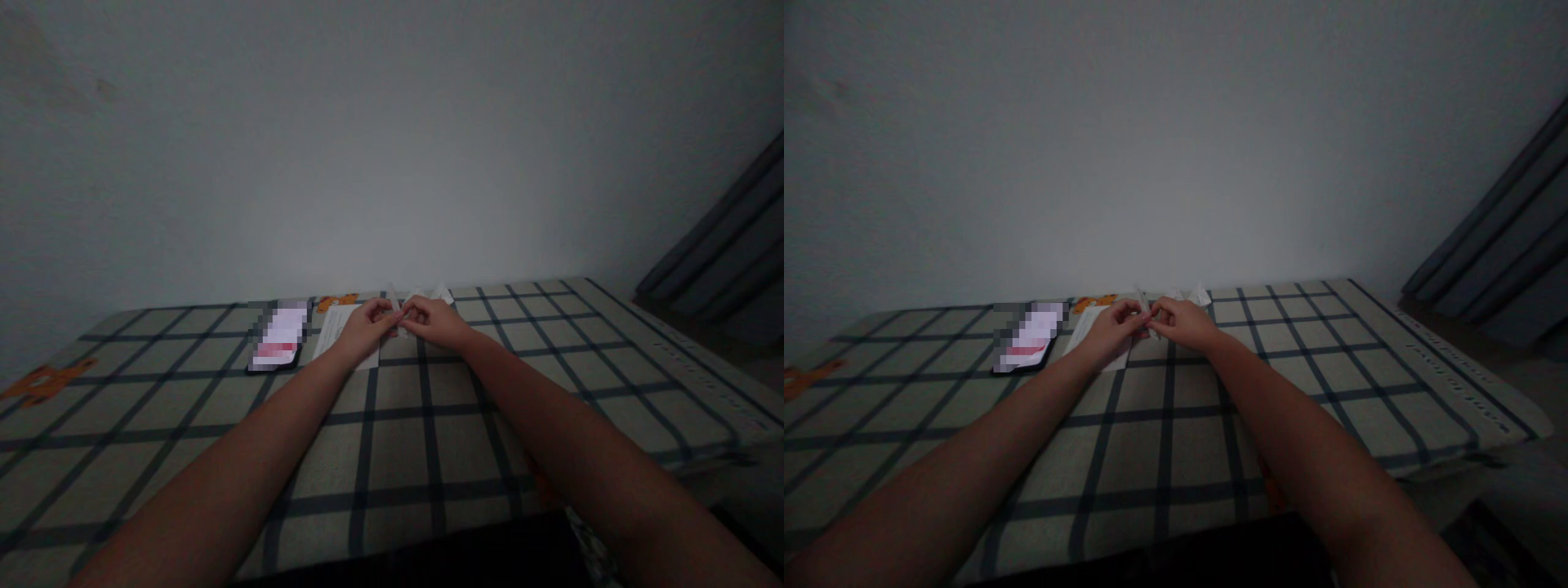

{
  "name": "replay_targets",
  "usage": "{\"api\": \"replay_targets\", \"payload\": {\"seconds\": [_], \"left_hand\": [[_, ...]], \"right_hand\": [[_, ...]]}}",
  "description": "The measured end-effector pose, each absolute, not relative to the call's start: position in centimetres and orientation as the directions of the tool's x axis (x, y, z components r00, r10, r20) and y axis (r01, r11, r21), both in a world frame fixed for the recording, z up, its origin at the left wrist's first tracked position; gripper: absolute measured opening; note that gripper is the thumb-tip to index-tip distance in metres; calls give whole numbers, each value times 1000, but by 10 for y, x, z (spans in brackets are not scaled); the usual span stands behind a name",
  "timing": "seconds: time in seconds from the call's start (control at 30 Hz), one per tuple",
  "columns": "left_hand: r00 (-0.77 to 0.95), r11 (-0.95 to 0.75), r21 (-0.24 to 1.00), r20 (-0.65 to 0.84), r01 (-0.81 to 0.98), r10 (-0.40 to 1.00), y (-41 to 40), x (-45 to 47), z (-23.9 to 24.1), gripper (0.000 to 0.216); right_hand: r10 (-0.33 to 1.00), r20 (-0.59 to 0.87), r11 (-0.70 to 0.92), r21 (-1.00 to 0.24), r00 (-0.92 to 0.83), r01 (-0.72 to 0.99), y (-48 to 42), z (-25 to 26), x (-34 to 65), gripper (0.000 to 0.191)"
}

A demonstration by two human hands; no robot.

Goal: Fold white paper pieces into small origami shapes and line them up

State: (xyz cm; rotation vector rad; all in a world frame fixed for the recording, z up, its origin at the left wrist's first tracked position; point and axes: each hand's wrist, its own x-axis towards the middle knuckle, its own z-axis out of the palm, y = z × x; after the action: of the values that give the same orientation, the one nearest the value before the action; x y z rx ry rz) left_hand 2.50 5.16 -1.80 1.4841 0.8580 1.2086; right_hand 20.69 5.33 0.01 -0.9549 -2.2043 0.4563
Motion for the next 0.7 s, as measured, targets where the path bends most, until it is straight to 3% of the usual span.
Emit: {"api": "replay_targets", "payload": {"seconds": [0.57,0.7], "left_hand": [[213,-271,947,305,-173,928,48,28,-15,36],[219,-290,951,308,-111,926,49,26,-16,36]], "right_hand": [[711,458,701,-530,-534,477,51,2,208,31],[714,452,698,-523,-534,490,50,3,208,31]]}}
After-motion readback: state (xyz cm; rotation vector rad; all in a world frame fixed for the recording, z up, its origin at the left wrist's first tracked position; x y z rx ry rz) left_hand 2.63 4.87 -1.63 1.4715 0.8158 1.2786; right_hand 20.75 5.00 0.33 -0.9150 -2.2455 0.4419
